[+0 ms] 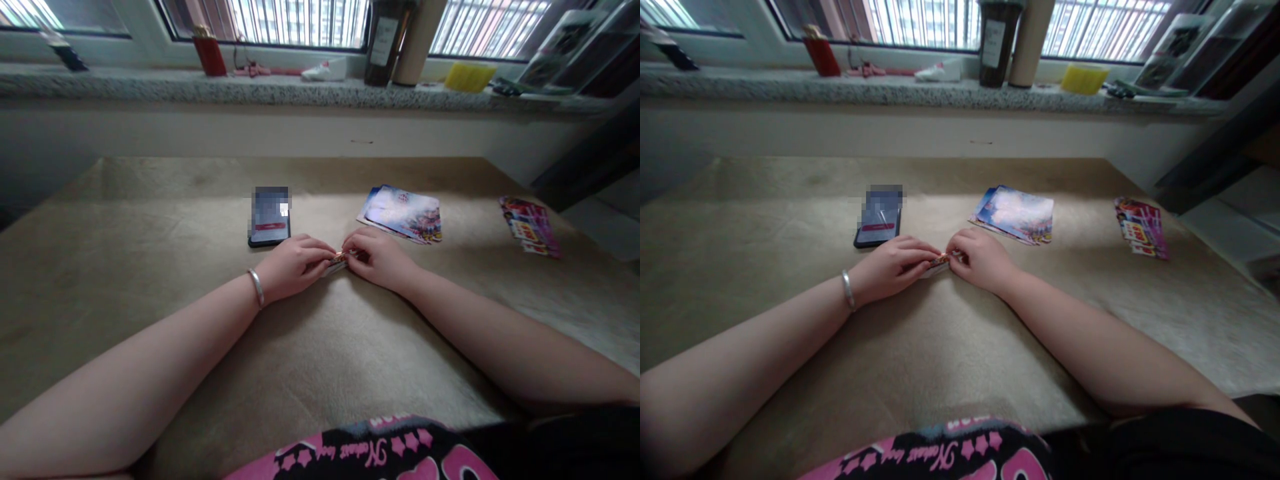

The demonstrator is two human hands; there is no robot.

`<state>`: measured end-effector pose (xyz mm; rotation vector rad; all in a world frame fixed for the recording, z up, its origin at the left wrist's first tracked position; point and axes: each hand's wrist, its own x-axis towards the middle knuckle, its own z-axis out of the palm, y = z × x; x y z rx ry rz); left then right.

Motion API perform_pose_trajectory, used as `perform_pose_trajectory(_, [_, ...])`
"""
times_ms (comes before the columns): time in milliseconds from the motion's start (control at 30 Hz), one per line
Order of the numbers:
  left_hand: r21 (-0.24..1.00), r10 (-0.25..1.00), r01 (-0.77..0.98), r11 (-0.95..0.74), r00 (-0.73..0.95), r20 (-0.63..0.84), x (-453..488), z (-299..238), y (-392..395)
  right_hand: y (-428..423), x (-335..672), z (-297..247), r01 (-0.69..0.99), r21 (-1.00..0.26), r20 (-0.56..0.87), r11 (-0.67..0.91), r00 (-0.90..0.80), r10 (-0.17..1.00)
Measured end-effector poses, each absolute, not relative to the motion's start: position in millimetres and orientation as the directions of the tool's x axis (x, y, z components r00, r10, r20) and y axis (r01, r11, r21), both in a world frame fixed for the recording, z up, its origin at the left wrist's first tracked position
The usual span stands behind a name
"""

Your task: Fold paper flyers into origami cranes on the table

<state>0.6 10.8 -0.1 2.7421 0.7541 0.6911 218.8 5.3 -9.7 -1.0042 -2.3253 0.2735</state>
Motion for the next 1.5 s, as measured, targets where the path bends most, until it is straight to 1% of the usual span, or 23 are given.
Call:
perform_pose_trajectory(100, [0.289,0.505,0.419,-0.861,0.776,0.377,0,1,10,4,222,-9,0.587,-0.389,0.431,0.710,-0.565,0.704])
perform_pose_trajectory(233, [0.290,0.502,0.418,-0.861,0.791,0.351,-1,1,9,2,225,-7,0.573,-0.395,0.433,0.718,-0.573,0.696])
perform_pose_trajectory(433, [0.317,0.522,0.432,-0.844,0.796,0.305,0,3,8,3,223,-6,0.560,-0.548,0.360,0.621,-0.513,0.780])
perform_pose_trajectory(567, [0.302,0.528,0.443,-0.844,0.786,0.322,1,0,8,2,221,-6,0.558,-0.562,0.337,0.610,-0.519,0.786])
perform_pose_trajectory(667, [0.342,0.553,0.444,-0.828,0.749,0.366,0,-3,9,-1,219,-4,0.543,-0.571,0.330,0.616,-0.535,0.778])
perform_pose_trajectory(767, [0.370,0.565,0.431,-0.823,0.691,0.451,0,-4,9,-4,217,-3,0.497,-0.657,0.312,0.567,-0.505,0.805])
perform_pose_trajectory(867, [0.294,0.521,0.431,-0.853,0.674,0.524,-1,-2,10,-6,216,-6,0.479,-0.751,0.256,0.455,-0.423,0.869])
perform_pose_trajectory(933, [0.198,0.472,0.442,-0.875,0.685,0.554,-1,0,10,-6,214,-8,0.467,-0.785,0.226,0.407,-0.397,0.890])
perform_pose_trajectory(1000, [0.103,0.431,0.458,-0.883,0.706,0.562,-2,2,10,-6,213,-9,0.451,-0.800,0.221,0.396,-0.392,0.893])
perform_pose_trajectory(1067, [0.049,0.420,0.472,-0.880,0.728,0.541,-2,3,10,-5,213,-9,0.445,-0.776,0.266,0.447,-0.413,0.871])
perform_pose_trajectory(1133, [0.053,0.436,0.476,-0.878,0.750,0.497,-2,3,8,-4,214,-8,0.453,-0.695,0.365,0.558,-0.446,0.817])
perform_pose_trajectory(1200, [0.097,0.455,0.467,-0.879,0.761,0.462,-1,3,6,-4,216,-7,0.472,-0.571,0.470,0.672,-0.483,0.739])
perform_pose_trajectory(1267, [0.167,0.479,0.457,-0.874,0.750,0.457,0,4,5,-4,217,-6,0.495,-0.434,0.544,0.753,-0.522,0.657])
perform_pose_trajectory(1367, [0.265,0.533,0.464,-0.845,0.701,0.473,1,4,4,-5,216,-5,0.519,-0.280,0.588,0.807,-0.572,0.572])
perform_pose_trajectory(1433, [0.289,0.567,0.489,-0.823,0.680,0.466,2,3,4,-6,215,-4,0.534,-0.243,0.591,0.810,-0.580,0.560])
perform_pose_trajectory(1500, [0.290,0.583,0.506,-0.812,0.673,0.456,3,2,4,-6,214,-4,0.553,-0.242,0.575,0.797,-0.580,0.577])
